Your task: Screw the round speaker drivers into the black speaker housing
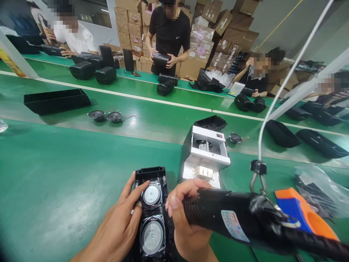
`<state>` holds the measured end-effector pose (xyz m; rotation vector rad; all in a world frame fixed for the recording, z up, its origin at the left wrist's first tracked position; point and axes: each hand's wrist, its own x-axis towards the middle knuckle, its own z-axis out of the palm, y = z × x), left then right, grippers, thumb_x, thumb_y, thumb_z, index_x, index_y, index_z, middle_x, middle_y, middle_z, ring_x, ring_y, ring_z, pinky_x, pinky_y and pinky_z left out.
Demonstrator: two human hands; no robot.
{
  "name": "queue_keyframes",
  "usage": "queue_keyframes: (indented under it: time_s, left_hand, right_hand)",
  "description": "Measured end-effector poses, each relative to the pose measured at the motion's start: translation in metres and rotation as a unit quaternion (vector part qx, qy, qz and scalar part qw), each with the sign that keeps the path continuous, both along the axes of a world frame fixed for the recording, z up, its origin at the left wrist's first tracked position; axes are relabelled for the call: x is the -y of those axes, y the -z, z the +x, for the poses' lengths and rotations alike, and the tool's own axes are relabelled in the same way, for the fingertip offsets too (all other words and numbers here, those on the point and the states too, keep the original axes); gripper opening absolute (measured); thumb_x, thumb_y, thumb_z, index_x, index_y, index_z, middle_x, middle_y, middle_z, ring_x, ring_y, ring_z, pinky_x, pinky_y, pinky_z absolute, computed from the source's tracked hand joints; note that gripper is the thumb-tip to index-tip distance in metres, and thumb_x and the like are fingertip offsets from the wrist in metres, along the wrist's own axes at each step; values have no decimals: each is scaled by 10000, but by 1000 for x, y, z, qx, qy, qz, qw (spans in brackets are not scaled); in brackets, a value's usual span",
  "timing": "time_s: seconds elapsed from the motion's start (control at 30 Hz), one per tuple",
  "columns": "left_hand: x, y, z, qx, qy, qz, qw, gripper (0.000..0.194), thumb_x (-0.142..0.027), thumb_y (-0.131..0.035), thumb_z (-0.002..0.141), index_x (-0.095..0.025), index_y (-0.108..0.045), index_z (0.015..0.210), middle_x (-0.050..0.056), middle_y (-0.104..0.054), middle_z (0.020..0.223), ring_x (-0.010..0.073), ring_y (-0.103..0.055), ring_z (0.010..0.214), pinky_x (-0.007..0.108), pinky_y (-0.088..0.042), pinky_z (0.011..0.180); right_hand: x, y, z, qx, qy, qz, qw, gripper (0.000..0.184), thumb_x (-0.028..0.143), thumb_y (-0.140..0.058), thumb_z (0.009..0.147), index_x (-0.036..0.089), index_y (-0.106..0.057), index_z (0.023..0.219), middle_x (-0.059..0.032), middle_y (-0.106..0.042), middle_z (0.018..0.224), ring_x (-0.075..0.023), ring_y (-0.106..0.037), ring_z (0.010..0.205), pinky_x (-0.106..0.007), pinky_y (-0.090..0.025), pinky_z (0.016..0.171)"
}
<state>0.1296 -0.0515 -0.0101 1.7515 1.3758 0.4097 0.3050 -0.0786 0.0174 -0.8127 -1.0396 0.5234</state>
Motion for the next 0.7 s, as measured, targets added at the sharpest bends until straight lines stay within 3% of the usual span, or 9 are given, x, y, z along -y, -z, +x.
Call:
queue_keyframes:
  time_s: [0.7]
  left_hand:
    - [-1,-1,1,-22,7,2,1000,613,-237,-346,1118,-363,-523,1691,15,2,1917,302,-800,1251,477,-656,1068]
  right_hand:
    - [-1,-1,0,-2,-14,19,1000,456,76,-678,1098,356,-550,1434,73,-594,826,-139,-596,605,-278,-566,600]
